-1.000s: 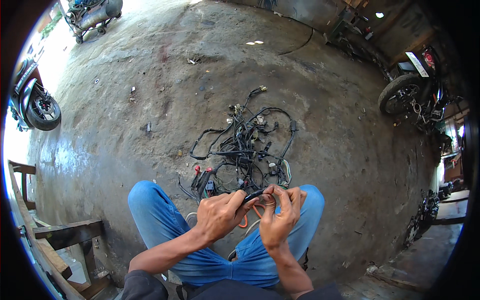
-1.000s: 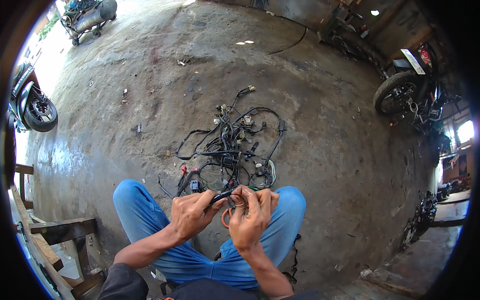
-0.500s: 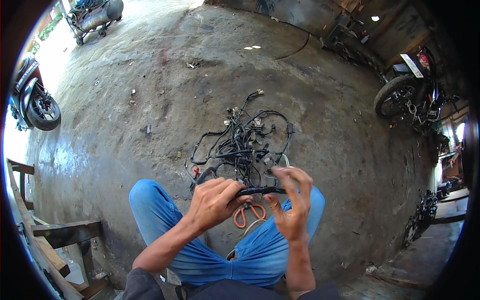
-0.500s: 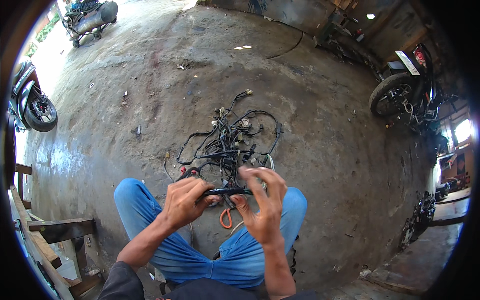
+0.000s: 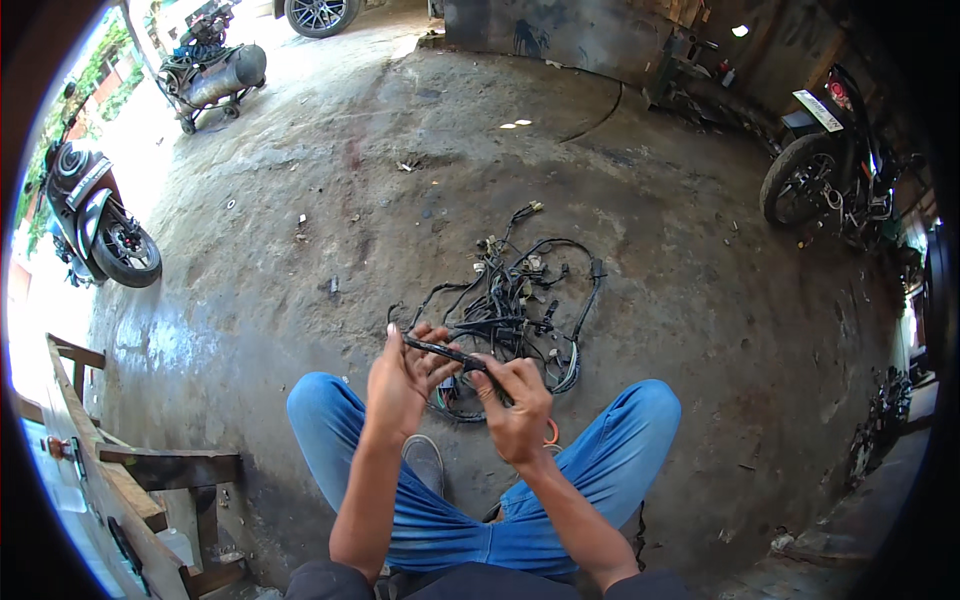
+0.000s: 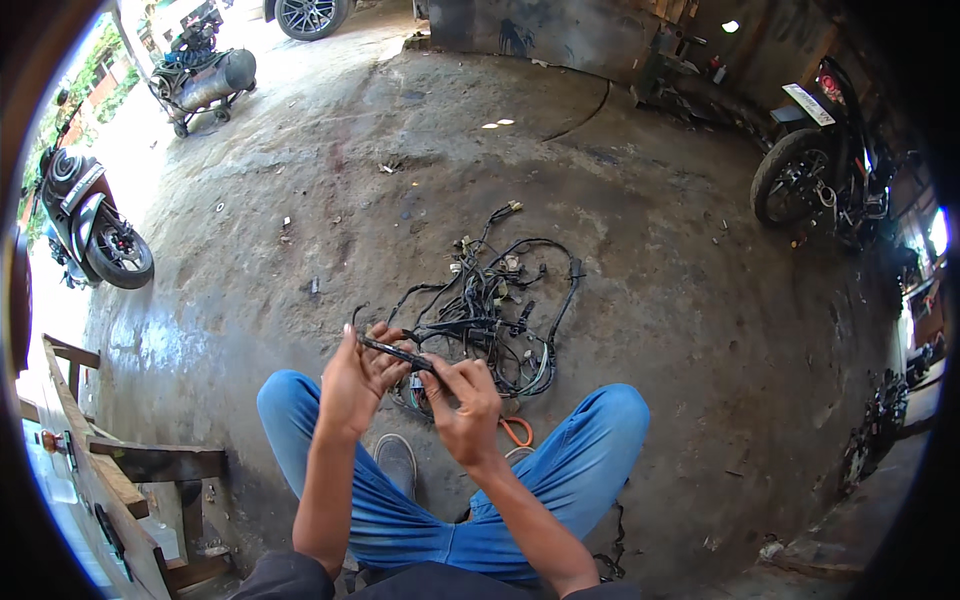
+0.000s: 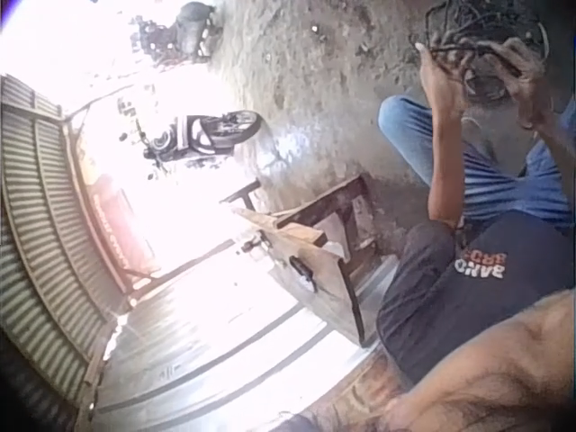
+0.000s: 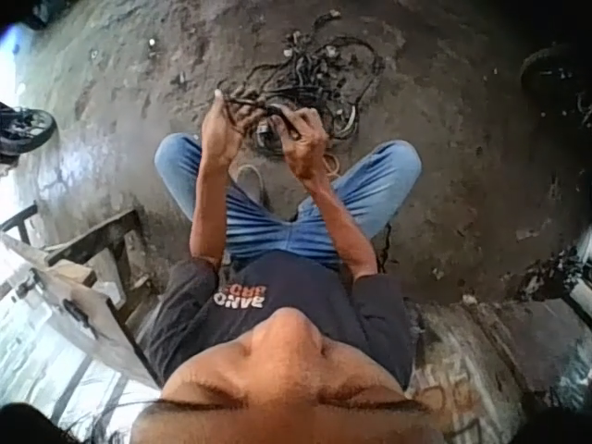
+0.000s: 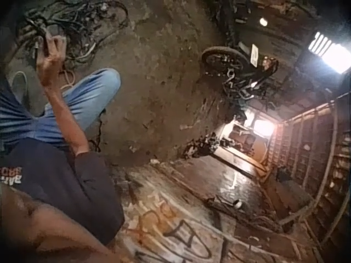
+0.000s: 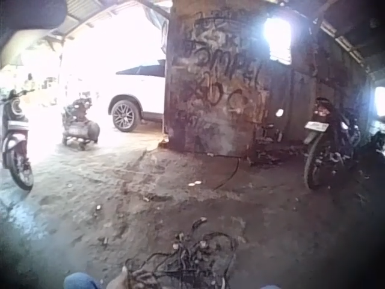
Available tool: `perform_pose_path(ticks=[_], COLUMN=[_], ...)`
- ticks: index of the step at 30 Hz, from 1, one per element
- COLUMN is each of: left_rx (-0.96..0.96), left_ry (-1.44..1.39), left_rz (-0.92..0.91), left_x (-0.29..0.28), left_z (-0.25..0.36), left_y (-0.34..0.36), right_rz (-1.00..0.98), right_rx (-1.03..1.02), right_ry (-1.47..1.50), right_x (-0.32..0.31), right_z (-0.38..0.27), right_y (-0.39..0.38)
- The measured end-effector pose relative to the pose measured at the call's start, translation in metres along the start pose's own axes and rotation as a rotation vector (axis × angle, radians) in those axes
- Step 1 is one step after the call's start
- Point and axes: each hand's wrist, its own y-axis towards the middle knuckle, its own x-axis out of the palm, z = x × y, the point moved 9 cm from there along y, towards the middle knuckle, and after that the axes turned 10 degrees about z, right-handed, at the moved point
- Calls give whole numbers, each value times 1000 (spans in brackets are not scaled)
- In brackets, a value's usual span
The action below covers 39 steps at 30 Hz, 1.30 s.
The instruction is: The person is sitting on the floor, untangling and inspecting a motorcycle wiring harness.
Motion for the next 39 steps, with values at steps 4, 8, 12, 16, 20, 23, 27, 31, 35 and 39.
perform_pose_path(ticks=[4, 8, 12, 16, 20, 23, 27, 31, 35, 39], left_rx=[-122, -72, 46, 57, 10, -53, -218, 15, 207, 296], left_ry=[-36, 213, 370, 286, 198, 95, -202, -189, 12, 132], left_rz=[-53, -146, -329, -376, -426, -392, -581, -374, -36, 300], left_x=[8, 9, 22, 25, 38, 25, 28, 27, -13, -53], left_z=[5, 16, 11, 5, -6, -7, -8, 13, 17, 0], left_y=[38, 64, 59, 48, 40, 43, 50, 84, 130, 143], right_rz=[-170, 0, 362, -126, -319, -368, -309, -313, -388, -355], right_rx=[-168, 89, 699, 983, 903, 798, 631, 723, 722, 605], right_ry=[-33, 52, 64, -651, -1171, -1266, -1388, -1267, -1203, -1266], right_x=[20, -3, -26, 2, 15, 23, 12, 8, 12, 7], right_z=[12, 36, 181, 263, 314, 304, 266, 287, 302, 301], right_y=[-31, -36, -107, -160, -201, -203, -177, -184, -181, -179])
